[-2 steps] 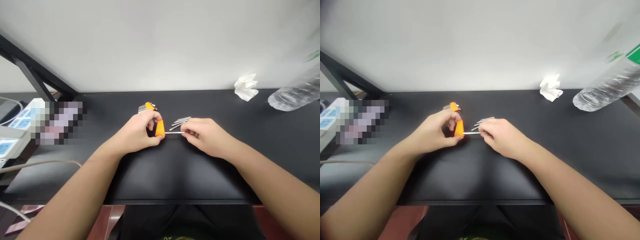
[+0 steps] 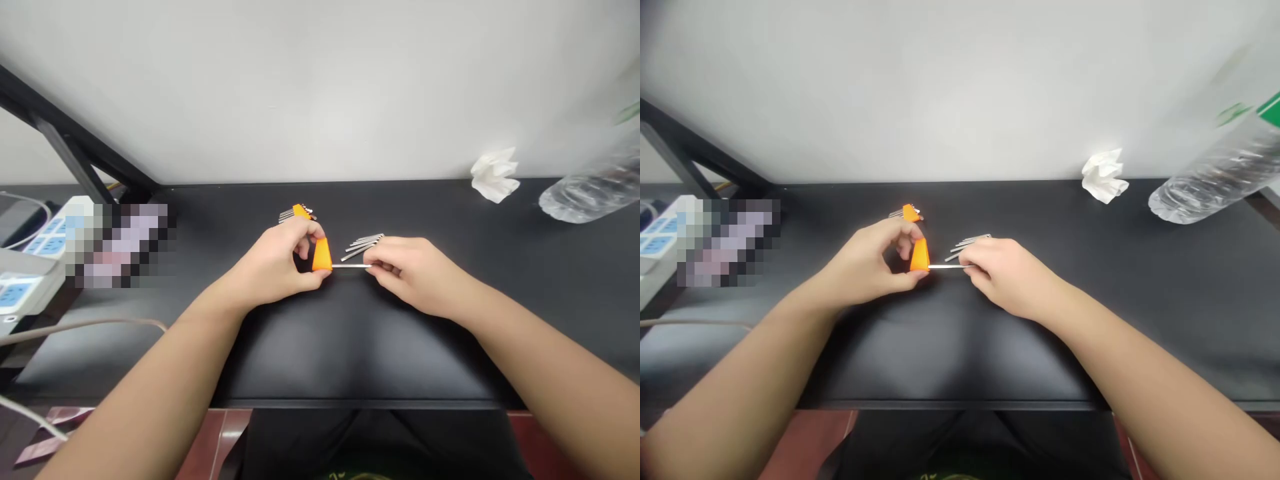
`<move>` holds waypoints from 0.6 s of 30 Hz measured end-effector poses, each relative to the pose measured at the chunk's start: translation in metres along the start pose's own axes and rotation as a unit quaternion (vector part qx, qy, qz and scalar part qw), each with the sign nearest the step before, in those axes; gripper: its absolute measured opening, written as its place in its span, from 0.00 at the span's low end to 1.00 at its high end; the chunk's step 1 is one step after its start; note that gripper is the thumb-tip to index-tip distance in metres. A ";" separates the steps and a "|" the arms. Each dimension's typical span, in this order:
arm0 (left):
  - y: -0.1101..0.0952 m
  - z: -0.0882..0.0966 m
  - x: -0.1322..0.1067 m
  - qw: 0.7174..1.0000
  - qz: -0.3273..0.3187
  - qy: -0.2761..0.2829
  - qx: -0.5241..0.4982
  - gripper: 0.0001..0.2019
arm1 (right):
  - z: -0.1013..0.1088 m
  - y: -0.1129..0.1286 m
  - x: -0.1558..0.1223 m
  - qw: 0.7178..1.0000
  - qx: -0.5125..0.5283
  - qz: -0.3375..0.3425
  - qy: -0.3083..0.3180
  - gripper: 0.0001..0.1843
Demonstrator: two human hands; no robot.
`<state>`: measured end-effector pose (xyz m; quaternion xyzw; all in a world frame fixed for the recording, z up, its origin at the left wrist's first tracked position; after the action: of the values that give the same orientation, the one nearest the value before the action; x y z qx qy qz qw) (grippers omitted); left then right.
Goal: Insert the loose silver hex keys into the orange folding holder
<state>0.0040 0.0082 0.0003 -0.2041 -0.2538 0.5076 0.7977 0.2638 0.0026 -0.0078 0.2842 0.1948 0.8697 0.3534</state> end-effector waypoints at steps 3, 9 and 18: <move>-0.001 -0.002 -0.001 1.000 -0.020 0.003 0.008 0.18 | -0.001 0.001 -0.001 1.000 -0.001 0.012 -0.002 0.10; -0.009 -0.005 -0.006 0.996 -0.093 -0.014 -0.001 0.19 | -0.008 0.008 -0.006 0.987 0.103 -0.117 0.026 0.07; -0.028 -0.019 -0.017 0.983 -0.182 -0.002 -0.016 0.15 | -0.029 0.013 -0.008 0.812 0.474 -0.337 0.045 0.21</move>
<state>0.0295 -0.0202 -0.0015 -0.1661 -0.2960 0.3504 0.8729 0.2435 -0.0159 -0.0253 0.2938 0.6821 0.5077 0.4366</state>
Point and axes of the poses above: each hand's wrist, its own x-axis towards the middle knuckle, its own z-axis out of the back of the hand, y = z × x, the point moved 1 cm from there along x, towards the middle knuckle, and after that the axes turned 7 degrees about -y, right-handed, at the moved point
